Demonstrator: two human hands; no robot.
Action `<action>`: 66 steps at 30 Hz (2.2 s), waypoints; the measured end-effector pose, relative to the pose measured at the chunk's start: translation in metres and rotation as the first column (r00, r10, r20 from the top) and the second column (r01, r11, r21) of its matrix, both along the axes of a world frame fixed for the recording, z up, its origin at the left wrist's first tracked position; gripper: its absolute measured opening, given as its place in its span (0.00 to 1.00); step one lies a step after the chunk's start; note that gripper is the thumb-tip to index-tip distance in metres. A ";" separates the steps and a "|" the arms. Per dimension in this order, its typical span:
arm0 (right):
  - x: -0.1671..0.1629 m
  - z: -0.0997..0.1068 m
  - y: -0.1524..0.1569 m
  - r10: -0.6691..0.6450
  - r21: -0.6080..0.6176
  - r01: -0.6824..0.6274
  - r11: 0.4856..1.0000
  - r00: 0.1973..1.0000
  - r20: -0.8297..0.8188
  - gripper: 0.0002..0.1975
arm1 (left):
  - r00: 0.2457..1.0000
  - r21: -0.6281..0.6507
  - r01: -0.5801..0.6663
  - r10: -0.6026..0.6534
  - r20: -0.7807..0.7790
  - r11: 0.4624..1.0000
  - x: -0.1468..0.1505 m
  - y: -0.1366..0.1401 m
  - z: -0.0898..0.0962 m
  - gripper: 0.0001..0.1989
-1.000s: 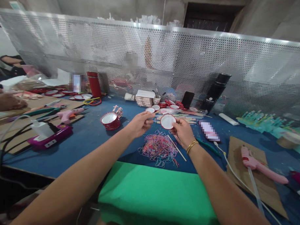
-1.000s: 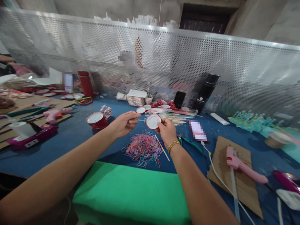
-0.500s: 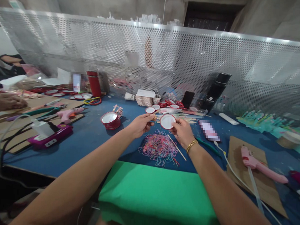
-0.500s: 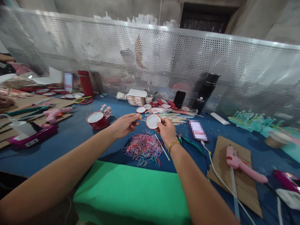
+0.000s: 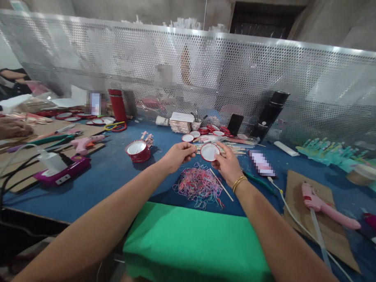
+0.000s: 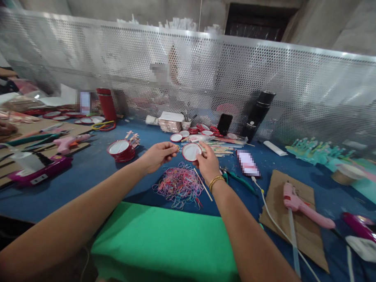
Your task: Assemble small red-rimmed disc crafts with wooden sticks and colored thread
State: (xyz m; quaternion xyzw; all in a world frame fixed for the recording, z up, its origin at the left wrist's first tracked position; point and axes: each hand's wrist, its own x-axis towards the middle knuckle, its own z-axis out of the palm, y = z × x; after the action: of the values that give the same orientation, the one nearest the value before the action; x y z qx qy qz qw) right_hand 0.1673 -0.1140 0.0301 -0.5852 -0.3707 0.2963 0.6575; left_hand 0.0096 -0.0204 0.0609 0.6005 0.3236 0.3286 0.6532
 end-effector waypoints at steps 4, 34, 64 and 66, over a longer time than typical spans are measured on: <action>-0.002 -0.001 0.000 0.061 -0.038 -0.059 0.998 0.996 0.058 0.28 | 1.000 0.195 0.021 -0.017 -0.022 0.981 0.000 -0.001 -0.001 0.10; -0.014 0.002 -0.009 -0.050 0.070 0.006 0.998 0.759 0.650 0.11 | 0.966 0.727 0.210 -0.024 -0.257 0.654 0.000 -0.004 -0.004 0.04; -0.014 0.006 -0.007 -0.037 0.072 0.010 0.997 0.924 0.380 0.08 | 0.958 0.302 0.242 -0.276 0.074 0.922 -0.008 -0.019 0.018 0.27; -0.018 0.006 -0.008 0.011 0.104 -0.053 0.993 0.929 0.370 0.10 | 0.975 0.368 0.196 -0.220 0.023 0.909 -0.006 -0.019 0.017 0.31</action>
State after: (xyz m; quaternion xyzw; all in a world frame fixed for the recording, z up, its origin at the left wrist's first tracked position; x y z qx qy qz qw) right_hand 0.1495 -0.1222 0.0361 -0.5864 -0.5132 0.1705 0.6030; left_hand 0.0032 -0.0399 0.0780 0.7311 0.1706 0.3301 0.5723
